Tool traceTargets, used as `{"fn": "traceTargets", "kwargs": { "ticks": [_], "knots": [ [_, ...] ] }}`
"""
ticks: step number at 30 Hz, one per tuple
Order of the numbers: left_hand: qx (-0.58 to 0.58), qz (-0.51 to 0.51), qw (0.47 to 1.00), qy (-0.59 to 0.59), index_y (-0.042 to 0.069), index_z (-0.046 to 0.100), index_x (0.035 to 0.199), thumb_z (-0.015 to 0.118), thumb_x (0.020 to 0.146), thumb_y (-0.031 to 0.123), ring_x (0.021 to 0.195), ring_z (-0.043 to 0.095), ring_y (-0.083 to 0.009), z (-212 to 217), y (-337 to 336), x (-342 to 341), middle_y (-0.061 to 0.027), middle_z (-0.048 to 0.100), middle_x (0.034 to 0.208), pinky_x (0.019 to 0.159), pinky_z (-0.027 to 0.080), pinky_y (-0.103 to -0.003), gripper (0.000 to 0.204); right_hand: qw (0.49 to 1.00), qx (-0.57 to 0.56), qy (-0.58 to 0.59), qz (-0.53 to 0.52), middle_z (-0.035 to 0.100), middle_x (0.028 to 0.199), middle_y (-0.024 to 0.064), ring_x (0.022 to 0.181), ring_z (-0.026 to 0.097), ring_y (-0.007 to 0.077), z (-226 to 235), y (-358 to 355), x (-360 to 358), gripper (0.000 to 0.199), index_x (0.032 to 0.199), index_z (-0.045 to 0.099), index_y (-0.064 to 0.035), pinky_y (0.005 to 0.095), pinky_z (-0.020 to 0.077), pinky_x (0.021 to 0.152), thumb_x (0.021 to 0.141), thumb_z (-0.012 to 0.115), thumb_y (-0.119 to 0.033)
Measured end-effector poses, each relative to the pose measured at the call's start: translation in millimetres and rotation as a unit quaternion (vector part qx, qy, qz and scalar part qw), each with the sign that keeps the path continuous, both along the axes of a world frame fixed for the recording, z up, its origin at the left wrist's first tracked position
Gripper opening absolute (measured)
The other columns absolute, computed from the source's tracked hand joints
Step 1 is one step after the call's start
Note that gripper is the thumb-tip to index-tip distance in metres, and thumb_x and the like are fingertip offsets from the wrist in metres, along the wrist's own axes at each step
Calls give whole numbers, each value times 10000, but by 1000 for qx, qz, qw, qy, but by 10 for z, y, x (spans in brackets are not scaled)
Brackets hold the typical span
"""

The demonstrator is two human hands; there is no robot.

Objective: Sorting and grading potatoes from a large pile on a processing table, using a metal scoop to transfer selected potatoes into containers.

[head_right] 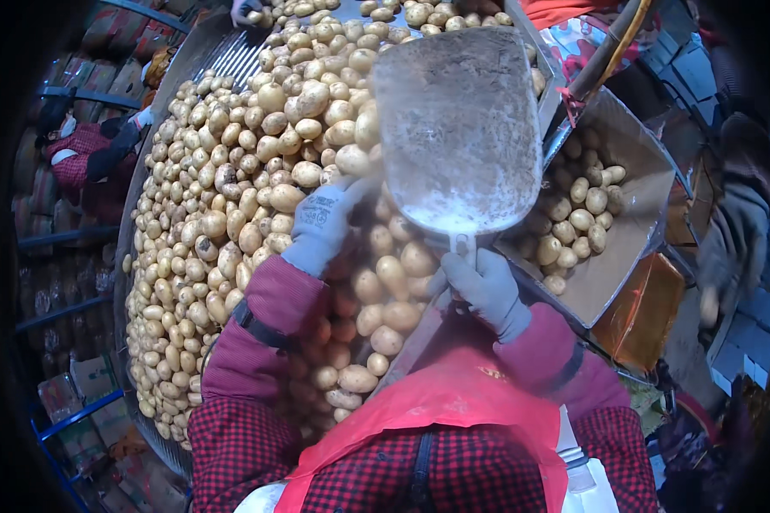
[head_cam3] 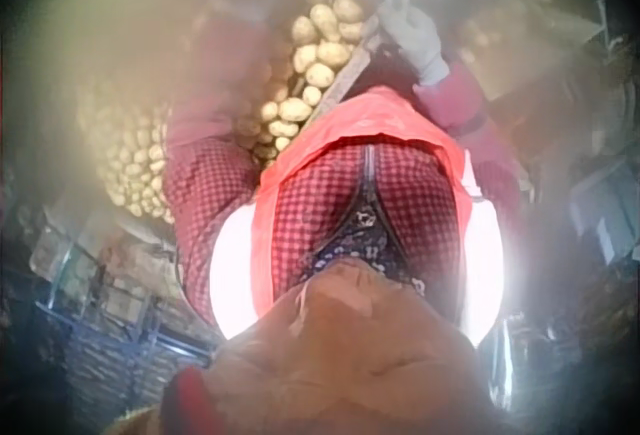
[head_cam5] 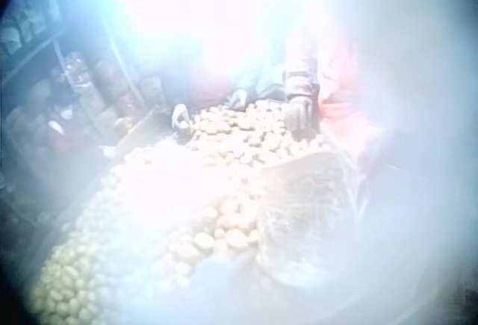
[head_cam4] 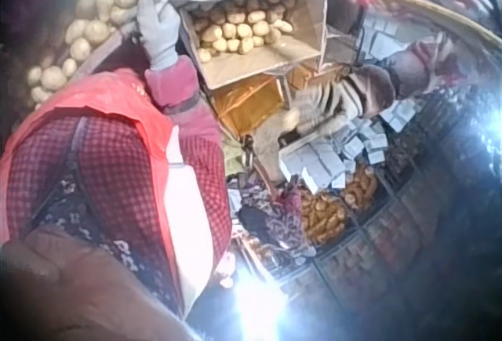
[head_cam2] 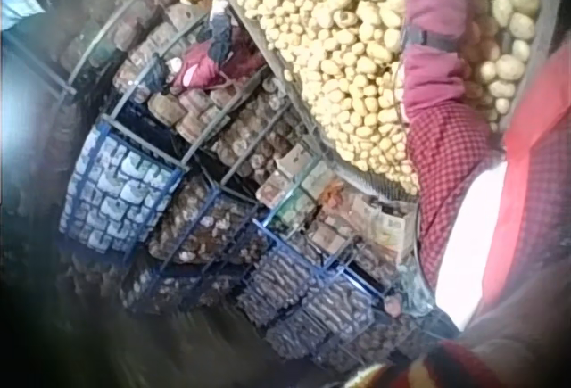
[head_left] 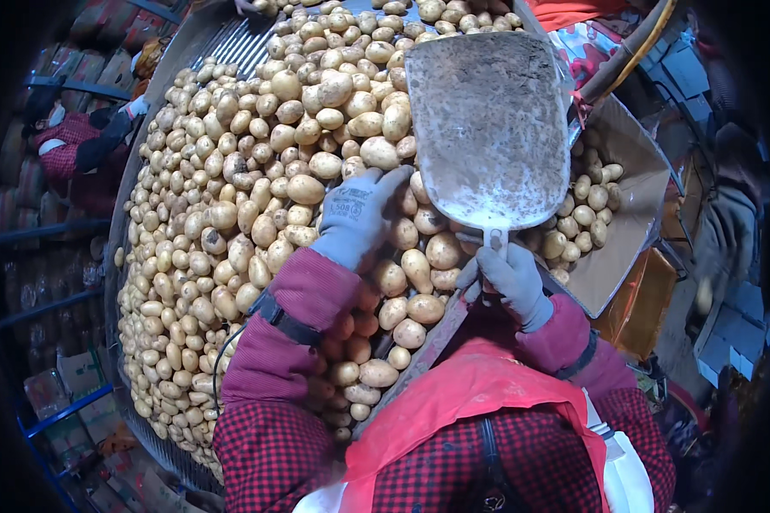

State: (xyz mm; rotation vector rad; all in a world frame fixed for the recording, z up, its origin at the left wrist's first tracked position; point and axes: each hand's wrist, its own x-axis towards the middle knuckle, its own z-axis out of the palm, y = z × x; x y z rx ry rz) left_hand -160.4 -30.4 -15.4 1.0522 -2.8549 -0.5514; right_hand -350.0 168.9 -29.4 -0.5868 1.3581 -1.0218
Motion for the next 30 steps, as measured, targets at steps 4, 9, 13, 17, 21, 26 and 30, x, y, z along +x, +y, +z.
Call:
{"fn": "traceTargets", "kwargs": {
  "ticks": [4, 9, 13, 17, 21, 26, 30],
  "knots": [
    [144, 80, 980, -107, 223, 641, 1286, 709, 796, 134, 1039, 683, -278, 310, -168, -199, -67, 720, 1105, 884, 545, -400, 503, 1000, 3, -16, 13, 698, 729, 72, 552, 595, 107, 57, 9, -39, 489, 953, 719, 38, 245, 446, 526, 1023, 521, -404],
    [304, 198, 925, 109, 174, 661, 1277, 736, 884, 150, 988, 692, -140, -104, -237, 97, -35, 742, 1078, 900, 539, -293, 401, 993, -9, -112, 22, 693, 756, 80, 611, 619, 117, 82, 50, 15, 405, 985, 691, 30, 238, 472, 552, 1018, 562, -353],
    [308, 182, 841, 405, 41, 639, 1278, 685, 921, 14, 992, 653, -116, 110, -131, -32, -51, 702, 1123, 856, 549, -262, 361, 990, -28, -136, 24, 692, 756, 112, 619, 637, 153, 80, 146, 76, 434, 1028, 665, 39, 259, 497, 572, 1027, 551, -380],
    [242, 56, 915, 317, 113, 579, 1380, 726, 913, 204, 1020, 660, -177, 651, -32, -401, -93, 686, 1182, 883, 539, -314, 498, 987, -18, -156, 33, 695, 761, 138, 623, 645, 160, 63, 123, 14, 450, 958, 669, 58, 267, 506, 575, 1011, 577, -379],
    [94, 60, 951, 290, 124, 604, 1347, 693, 921, 291, 950, 686, -257, 642, -144, -208, -152, 677, 1159, 844, 545, -369, 466, 987, -19, -157, 22, 694, 771, 137, 619, 645, 164, 34, 127, 52, 445, 909, 672, 60, 267, 506, 571, 1003, 581, -365],
    [5, -1, 999, -45, 80, 659, 1221, 706, 850, 92, 955, 653, -255, 554, -135, 460, -108, 689, 1118, 872, 525, -383, 374, 983, 13, -182, -1, 689, 771, 129, 618, 644, 164, 73, 113, 41, 426, 899, 673, 54, 263, 504, 567, 991, 572, -349],
    [-20, -56, 989, -136, 115, 663, 1195, 722, 757, 135, 1112, 584, -343, 299, 21, 679, -113, 629, 1250, 947, 461, -461, 443, 984, 11, -176, 24, 697, 792, 144, 604, 640, 157, 73, 101, 12, 441, 892, 683, 56, 264, 503, 565, 995, 567, -357]
  ]
}}
